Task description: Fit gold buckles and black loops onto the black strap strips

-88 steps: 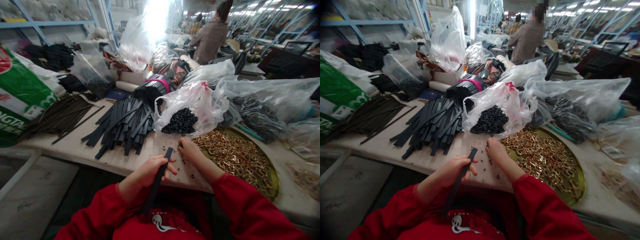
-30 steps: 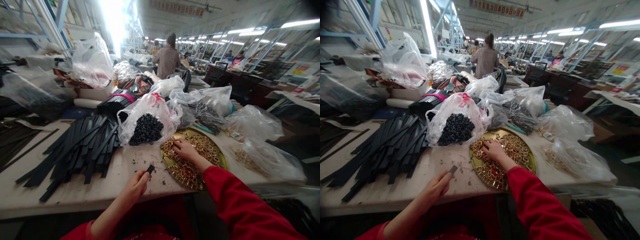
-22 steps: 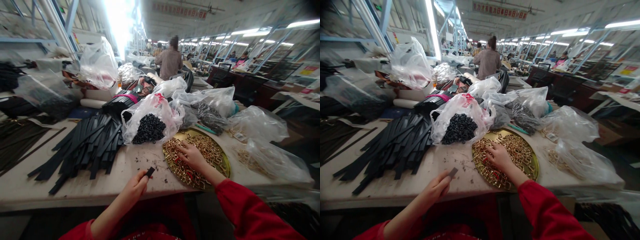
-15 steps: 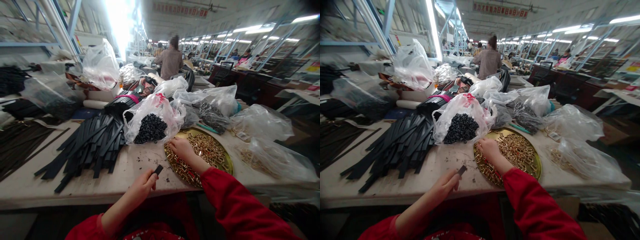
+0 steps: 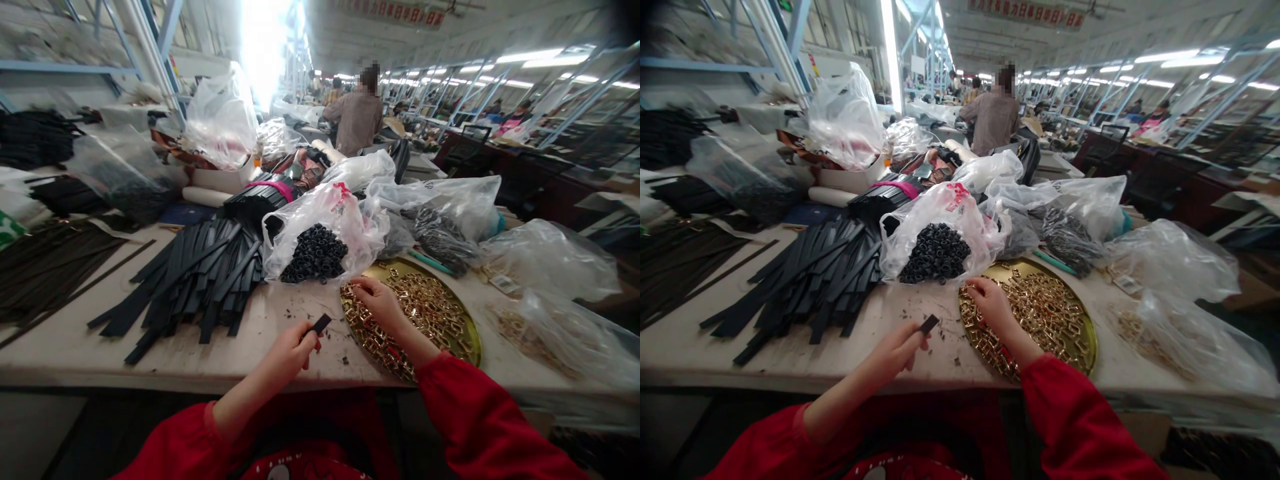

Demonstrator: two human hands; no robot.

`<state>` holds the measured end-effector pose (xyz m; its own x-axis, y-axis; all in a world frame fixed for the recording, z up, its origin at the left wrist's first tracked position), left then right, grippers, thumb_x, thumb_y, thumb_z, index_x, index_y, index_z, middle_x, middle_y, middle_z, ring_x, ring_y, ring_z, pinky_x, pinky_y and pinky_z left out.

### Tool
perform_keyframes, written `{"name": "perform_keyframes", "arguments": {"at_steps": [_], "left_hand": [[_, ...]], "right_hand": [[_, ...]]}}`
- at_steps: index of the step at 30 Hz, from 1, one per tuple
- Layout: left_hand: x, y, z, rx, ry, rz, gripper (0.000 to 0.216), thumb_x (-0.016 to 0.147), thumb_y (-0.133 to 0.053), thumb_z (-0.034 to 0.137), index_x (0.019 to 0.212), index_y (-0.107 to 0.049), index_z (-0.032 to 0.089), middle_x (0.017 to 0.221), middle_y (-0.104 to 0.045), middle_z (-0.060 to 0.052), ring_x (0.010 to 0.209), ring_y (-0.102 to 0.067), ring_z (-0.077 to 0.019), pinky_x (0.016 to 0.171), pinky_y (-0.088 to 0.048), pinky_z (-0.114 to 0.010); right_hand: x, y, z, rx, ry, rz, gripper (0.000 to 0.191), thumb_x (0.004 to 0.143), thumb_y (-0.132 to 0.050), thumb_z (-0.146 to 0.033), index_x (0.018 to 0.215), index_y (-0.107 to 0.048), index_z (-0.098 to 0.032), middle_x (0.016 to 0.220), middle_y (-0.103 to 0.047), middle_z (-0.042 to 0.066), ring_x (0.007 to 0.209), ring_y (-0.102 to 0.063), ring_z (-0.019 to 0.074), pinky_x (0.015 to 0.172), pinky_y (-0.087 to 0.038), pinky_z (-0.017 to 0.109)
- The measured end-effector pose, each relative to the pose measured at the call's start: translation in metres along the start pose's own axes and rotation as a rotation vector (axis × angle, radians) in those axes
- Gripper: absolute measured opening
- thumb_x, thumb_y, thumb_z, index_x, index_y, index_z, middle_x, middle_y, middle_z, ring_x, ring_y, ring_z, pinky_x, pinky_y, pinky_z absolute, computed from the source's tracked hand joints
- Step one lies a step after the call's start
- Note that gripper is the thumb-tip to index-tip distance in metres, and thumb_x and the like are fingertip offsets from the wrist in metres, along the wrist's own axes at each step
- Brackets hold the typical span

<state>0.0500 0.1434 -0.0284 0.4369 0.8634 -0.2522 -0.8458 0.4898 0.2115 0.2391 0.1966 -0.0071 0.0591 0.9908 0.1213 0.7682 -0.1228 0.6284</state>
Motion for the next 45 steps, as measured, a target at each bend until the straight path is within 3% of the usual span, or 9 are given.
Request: {"name": "perform_keyframes", "arguments": {"at_steps": [2,5,9,15,19,25,31,38,45], "left_hand": [[0.004,0.003,0.008,-0.038,-0.04,0.035,0.023,0.08,-0.038,0.033,0.079,-0.052,0.014,0.069,-0.056,0.0,0.04,-0.042,-0.0053,0.042,-0.034,-0.019],[0.007,0.005,0.018,-0.119,-0.084,0.067,0.025,0.081,-0.039,0.036,0.082,-0.051,0.014,0.069,-0.055,0.001,0.04,-0.04,-0.0042,0.04,-0.033,-0.018],[0.002,0.005,0.016,-0.144,-0.109,0.064,0.027,0.083,-0.038,0.038,0.085,-0.05,0.014,0.068,-0.054,0.001,0.039,-0.038,-0.0041,0.039,-0.031,-0.017],[-0.015,0.006,0.015,0.221,-0.157,0.044,0.027,0.084,-0.039,0.036,0.076,-0.056,0.017,0.064,-0.057,0.0,0.054,-0.048,-0.011,0.054,-0.036,-0.021],[-0.019,-0.001,0.026,0.277,-0.205,-0.003,0.023,0.081,-0.043,0.035,0.078,-0.06,0.019,0.071,-0.061,-0.003,0.067,-0.052,-0.0161,0.064,-0.037,-0.024],[-0.016,-0.005,0.016,0.289,-0.114,-0.008,0.024,0.08,-0.043,0.035,0.067,-0.054,0.018,0.059,-0.055,0.0,0.058,-0.048,-0.0144,0.056,-0.033,-0.023],[-0.022,-0.008,0.011,-0.008,-0.068,-0.029,0.017,0.078,-0.048,0.032,0.075,-0.052,0.016,0.068,-0.059,0.0,0.065,-0.053,-0.0123,0.064,-0.04,-0.023],[-0.029,-0.011,-0.007,-0.212,0.177,-0.052,0.02,0.073,-0.051,0.036,0.069,-0.046,0.016,0.057,-0.053,0.005,0.039,-0.034,-0.0043,0.038,-0.025,-0.017],[-0.033,-0.01,-0.012,-0.192,0.19,-0.014,0.019,0.073,-0.05,0.033,0.068,-0.05,0.015,0.055,-0.052,0.004,0.039,-0.034,-0.0038,0.036,-0.025,-0.016]], "right_hand": [[-0.018,-0.011,0.0,0.518,-0.176,-0.003,0.026,0.072,-0.062,-0.034,0.092,-0.06,-0.018,0.076,-0.063,0.001,0.065,-0.057,0.0138,0.065,-0.046,0.029],[-0.047,-0.042,-0.014,0.987,-0.367,-0.069,0.03,0.061,-0.073,-0.031,0.085,-0.06,-0.02,0.072,-0.061,-0.003,0.059,-0.057,0.009,0.062,-0.048,0.025],[-0.07,-0.066,-0.029,1.253,-0.475,-0.053,0.029,0.057,-0.077,-0.023,0.08,-0.061,-0.019,0.071,-0.063,-0.004,0.059,-0.059,0.0066,0.062,-0.05,0.021],[-0.089,-0.085,-0.029,1.467,-0.646,-0.022,0.033,0.053,-0.079,-0.019,0.082,-0.063,-0.019,0.071,-0.063,-0.004,0.058,-0.06,0.0052,0.059,-0.051,0.016],[-0.1,-0.095,-0.037,1.425,-0.621,-0.056,0.027,0.057,-0.077,-0.023,0.081,-0.064,-0.018,0.067,-0.061,-0.004,0.051,-0.055,0.0037,0.052,-0.049,0.016],[-0.096,-0.071,-0.029,1.257,-0.435,0.196,0.023,0.06,-0.074,-0.03,0.074,-0.061,-0.018,0.061,-0.057,-0.006,0.044,-0.046,0.0037,0.045,-0.041,0.018],[-0.104,-0.076,-0.037,1.038,-0.369,0.096,0.023,0.067,-0.069,-0.037,0.073,-0.06,-0.017,0.058,-0.055,-0.004,0.049,-0.048,0.0076,0.049,-0.04,0.021],[-0.113,-0.09,-0.04,1.102,-0.425,-0.04,0.033,0.074,-0.057,-0.05,0.069,-0.054,-0.018,0.057,-0.056,-0.003,0.05,-0.052,0.0099,0.051,-0.044,0.024],[-0.111,-0.081,-0.036,0.862,-0.35,0.056,0.034,0.075,-0.056,-0.05,0.066,-0.051,-0.018,0.055,-0.053,-0.003,0.05,-0.051,0.0095,0.049,-0.043,0.022]]}}
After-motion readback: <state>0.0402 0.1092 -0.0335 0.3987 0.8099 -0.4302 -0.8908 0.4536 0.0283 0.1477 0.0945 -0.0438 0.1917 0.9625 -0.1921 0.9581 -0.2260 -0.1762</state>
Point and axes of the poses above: each hand's wrist, its own x-axis towards the middle knuckle, its own y-axis out of the back of the hand, z = x × y, the point moved 9 cm from there along x, towards the middle knuckle
